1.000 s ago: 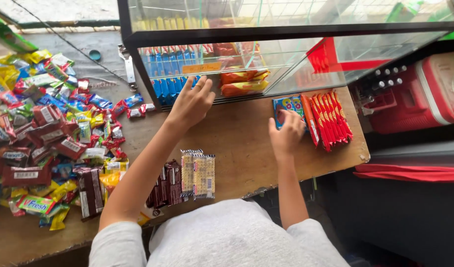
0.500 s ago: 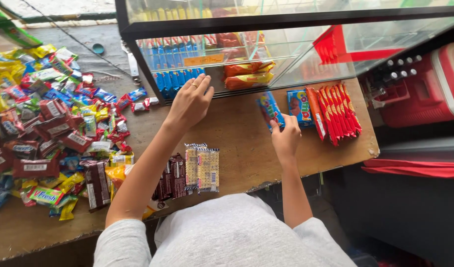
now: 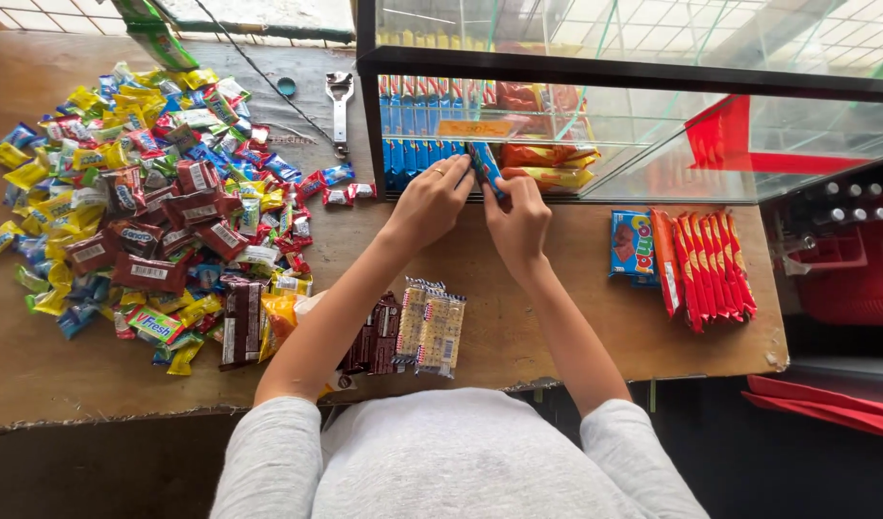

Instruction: Arranging and restocking various snacks and biscuits into a glass display case.

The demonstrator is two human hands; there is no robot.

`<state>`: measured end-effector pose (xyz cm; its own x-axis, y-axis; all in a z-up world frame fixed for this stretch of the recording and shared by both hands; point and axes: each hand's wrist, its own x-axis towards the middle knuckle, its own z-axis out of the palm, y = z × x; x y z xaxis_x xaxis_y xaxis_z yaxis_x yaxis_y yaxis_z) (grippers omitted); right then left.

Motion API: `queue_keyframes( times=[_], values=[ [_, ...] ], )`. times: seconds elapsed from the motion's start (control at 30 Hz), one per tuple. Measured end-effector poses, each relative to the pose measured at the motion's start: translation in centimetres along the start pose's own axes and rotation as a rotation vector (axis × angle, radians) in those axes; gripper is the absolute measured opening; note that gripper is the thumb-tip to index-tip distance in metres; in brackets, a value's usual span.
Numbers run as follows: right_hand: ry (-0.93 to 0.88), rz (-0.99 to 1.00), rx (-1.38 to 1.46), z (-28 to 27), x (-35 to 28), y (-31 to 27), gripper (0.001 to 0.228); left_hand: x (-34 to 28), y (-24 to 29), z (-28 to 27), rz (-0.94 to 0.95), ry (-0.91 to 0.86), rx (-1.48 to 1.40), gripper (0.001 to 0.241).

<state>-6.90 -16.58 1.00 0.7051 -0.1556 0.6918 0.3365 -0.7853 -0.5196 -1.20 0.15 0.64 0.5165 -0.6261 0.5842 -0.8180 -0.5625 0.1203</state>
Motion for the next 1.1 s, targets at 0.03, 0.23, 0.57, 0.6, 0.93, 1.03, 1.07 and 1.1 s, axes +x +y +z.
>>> queue_keyframes(
  times=[0.03,0.23,0.57,0.6,0.93,1.03,1.07,1.1],
  values=[
    [-0.001,-0.002,0.003,1.1,0.0,0.6,0.019,-0.2,-0.1,0.5,-0.002,0.000,0.003,0.037],
    [-0.078,-0.029,-0.022,4.3,0.6,0.6,0.010,-0.3,-0.2,0.6,-0.035,0.043,-0.070,0.036],
    [-0.047,0.126,0.158,4.0,0.4,1.8,0.012,1.2,-0.1,0.6,-0.079,0.028,-0.163,0.028],
    [-0.045,0.114,0.224,4.0,0.5,1.6,0.017,1.2,-0.3,0.7,-0.081,0.045,-0.162,0.027],
    [-0.196,0.216,0.245,-0.9,-1.5,-0.3,0.019,6.2,0.0,2.7,-0.046,-0.565,0.039,0.037],
    [-0.184,0.222,0.292,-3.9,-3.3,0.8,0.010,6.6,-0.2,7.2,0.060,-0.546,0.210,0.031],
    [-0.160,0.265,0.237,-5.2,-3.9,1.5,0.011,6.9,0.0,7.6,0.092,-0.644,0.301,0.023],
    [-0.135,0.307,0.182,-6.5,-4.5,2.2,0.012,7.3,0.2,8.0,0.125,-0.740,0.394,0.016]
  ],
)
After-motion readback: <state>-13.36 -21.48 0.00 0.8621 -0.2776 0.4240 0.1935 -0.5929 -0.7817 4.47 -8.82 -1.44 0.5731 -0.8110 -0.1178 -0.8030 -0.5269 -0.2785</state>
